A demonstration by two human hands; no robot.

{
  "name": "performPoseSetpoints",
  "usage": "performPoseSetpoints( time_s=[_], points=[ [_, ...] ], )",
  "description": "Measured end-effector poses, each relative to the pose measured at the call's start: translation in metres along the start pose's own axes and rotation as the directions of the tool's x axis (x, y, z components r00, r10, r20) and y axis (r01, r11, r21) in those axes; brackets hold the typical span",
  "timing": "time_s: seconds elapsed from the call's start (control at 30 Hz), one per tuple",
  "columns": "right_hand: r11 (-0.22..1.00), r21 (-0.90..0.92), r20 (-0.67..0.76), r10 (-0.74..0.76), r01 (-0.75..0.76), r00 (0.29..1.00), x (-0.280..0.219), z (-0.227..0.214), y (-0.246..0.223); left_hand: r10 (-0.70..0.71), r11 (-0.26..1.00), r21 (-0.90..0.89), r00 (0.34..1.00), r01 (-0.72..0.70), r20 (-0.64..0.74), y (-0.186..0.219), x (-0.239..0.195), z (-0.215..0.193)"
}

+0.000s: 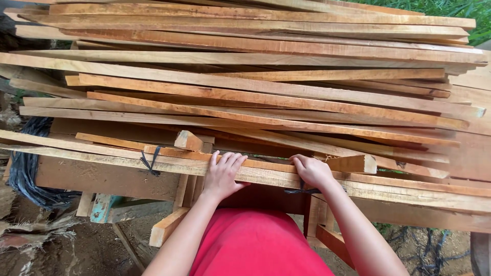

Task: The person aligns a stack of wooden planks on a workbench and secures them using a black strap. They wrap the strap around the wood and tie it into a knot to hold the bundle together.

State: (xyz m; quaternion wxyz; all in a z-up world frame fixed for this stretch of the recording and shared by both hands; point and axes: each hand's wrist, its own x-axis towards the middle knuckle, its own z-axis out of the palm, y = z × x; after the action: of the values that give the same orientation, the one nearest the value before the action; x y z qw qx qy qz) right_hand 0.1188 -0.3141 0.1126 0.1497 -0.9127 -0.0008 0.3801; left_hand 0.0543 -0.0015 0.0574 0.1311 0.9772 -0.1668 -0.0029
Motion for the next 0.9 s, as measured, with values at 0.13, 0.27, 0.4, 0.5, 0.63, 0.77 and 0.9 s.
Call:
performPoseSetpoints(
  time_s=[0.13,0.27,0.4,0.5,0.63,0.77,0.9],
  points=[
    [0.991,0.108,-0.008,-0.079,0.079,0.997,0.007,0.001,0.015,-0.002,1.000,-0.014,1.000,0.002,-0.005,0.000,-0.001,0.000],
    [0.984,0.004,-0.205,-0.174,0.178,0.963,-0.020,-0.001,0.002,0.019,0.999,0.032,0.999,-0.018,-0.028,0.001,-0.002,0.004],
    [0.828,-0.260,-0.223,-0.551,0.496,0.804,-0.035,-0.002,-0.031,0.050,0.992,0.115,0.997,-0.042,-0.066,0.000,-0.005,0.008],
    [0.775,-0.373,-0.180,-0.600,0.511,0.779,-0.046,0.008,-0.066,0.068,0.991,0.122,0.994,-0.058,-0.082,0.000,-0.006,0.005],
    [0.775,-0.461,-0.216,-0.571,0.433,0.792,-0.034,0.036,-0.068,0.051,0.996,0.072,0.995,-0.044,-0.086,0.001,-0.005,0.001],
    [0.872,-0.146,-0.354,-0.488,0.468,0.798,-0.007,0.040,-0.057,0.006,0.999,-0.040,0.999,-0.008,-0.034,0.006,-0.001,-0.008],
    [0.905,-0.106,-0.377,-0.420,0.412,0.826,-0.003,0.034,-0.064,-0.020,0.998,-0.064,0.999,0.018,-0.035,0.009,-0.001,-0.013]
  ],
)
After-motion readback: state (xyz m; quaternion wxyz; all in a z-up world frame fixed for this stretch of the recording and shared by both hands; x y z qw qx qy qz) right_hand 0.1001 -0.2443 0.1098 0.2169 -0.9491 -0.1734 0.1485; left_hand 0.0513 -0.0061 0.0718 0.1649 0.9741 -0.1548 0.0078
